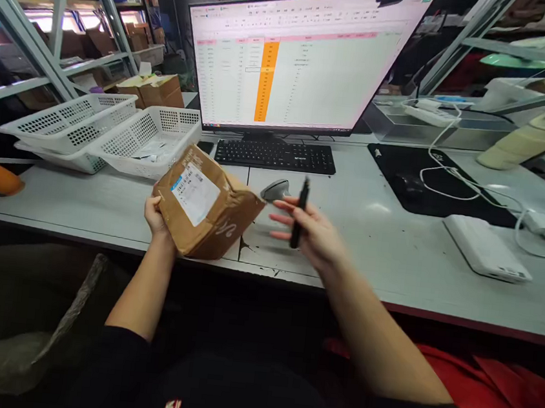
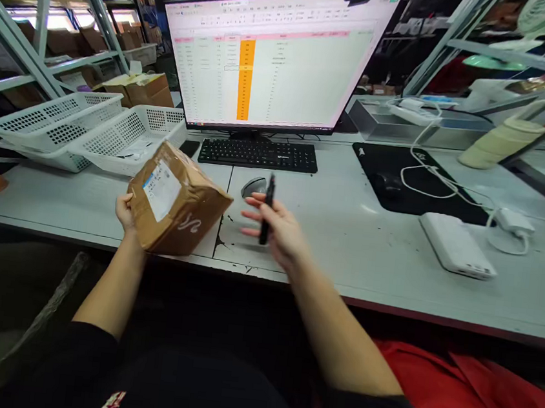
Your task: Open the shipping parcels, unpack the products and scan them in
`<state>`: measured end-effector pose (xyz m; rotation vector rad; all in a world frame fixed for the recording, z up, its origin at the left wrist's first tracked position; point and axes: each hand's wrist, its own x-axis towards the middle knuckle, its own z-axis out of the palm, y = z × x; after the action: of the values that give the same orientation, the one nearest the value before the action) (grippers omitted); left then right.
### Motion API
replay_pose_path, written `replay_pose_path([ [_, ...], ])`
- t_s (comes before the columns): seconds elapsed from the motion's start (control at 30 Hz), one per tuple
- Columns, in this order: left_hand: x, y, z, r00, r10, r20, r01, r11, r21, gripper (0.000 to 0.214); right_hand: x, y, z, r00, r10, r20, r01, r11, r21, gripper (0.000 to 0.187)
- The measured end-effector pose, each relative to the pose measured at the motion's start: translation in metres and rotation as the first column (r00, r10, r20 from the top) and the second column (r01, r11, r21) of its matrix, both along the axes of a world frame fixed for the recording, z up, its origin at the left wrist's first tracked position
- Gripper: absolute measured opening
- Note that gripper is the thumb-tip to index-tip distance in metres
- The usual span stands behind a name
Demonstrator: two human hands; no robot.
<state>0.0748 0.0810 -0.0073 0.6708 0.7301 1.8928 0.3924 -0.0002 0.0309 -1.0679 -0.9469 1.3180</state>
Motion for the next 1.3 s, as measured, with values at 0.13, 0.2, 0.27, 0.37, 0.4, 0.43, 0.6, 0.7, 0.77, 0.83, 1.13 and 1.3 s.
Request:
replay_pose_path([
  [0.13,0.016,0.004,-0.011,0.967,0.184,-0.177,-0.189,0.982,-0.014,0.033,-0.068,-0.002,-0.003,0.982,0.074,-0.174,-0.059,0.994,0.09,0.049],
  [0.2,0.021,0.001,-0.017,0.937,0.236,-0.258,-0.246,0.969,-0.005,0.039,-0.08,0.001,-0.009,0.987,0.015,-0.161,0.016,0.981,0.194,0.05],
  [0.27,0.023,-0.011,-0.017,0.909,0.268,-0.32,-0.268,0.962,0.044,0.051,-0.083,0.003,-0.017,0.995,-0.008,-0.102,0.032,0.971,0.238,0.051],
  [0.37,0.027,-0.043,-0.003,0.7,0.331,-0.632,-0.141,0.932,0.333,0.066,-0.08,0.001,-0.03,1.0,0.004,0.031,-0.012,0.963,0.268,0.051],
  [0.4,0.03,-0.054,0.004,0.551,0.369,-0.749,-0.033,0.906,0.422,0.067,-0.077,-0.001,-0.033,0.997,-0.002,0.083,-0.023,0.956,0.293,0.05],
  [0.43,0.033,-0.063,0.012,0.386,0.414,-0.824,0.071,0.877,0.474,0.066,-0.074,-0.003,-0.034,0.989,-0.033,0.141,-0.015,0.945,0.326,0.05],
  [0.6,0.046,-0.082,0.036,0.082,0.503,-0.86,0.149,0.847,0.51,0.051,-0.046,-0.025,-0.021,0.811,-0.282,0.512,-0.03,0.855,0.518,0.049],
  [0.7,0.047,-0.082,0.035,0.096,0.52,-0.849,0.118,0.841,0.528,0.049,-0.034,-0.046,-0.01,0.637,-0.351,0.687,-0.21,0.778,0.592,0.042],
  [0.77,0.048,-0.081,0.032,0.125,0.518,-0.846,0.104,0.841,0.531,0.048,-0.033,-0.057,-0.005,0.493,-0.475,0.729,-0.282,0.706,0.65,0.037],
  [0.83,0.049,-0.08,0.03,0.162,0.51,-0.845,0.094,0.844,0.528,0.046,-0.035,-0.063,-0.002,0.366,-0.586,0.723,-0.326,0.647,0.69,0.035],
  [1.13,0.054,-0.074,0.028,0.193,0.582,-0.79,0.088,0.792,0.605,0.045,-0.052,-0.067,0.008,0.234,-0.723,0.651,-0.386,0.545,0.744,0.036],
  [1.3,0.053,-0.073,0.024,0.186,0.587,-0.788,0.057,0.794,0.605,0.048,-0.058,-0.069,0.005,0.226,-0.721,0.655,-0.364,0.561,0.743,0.04],
])
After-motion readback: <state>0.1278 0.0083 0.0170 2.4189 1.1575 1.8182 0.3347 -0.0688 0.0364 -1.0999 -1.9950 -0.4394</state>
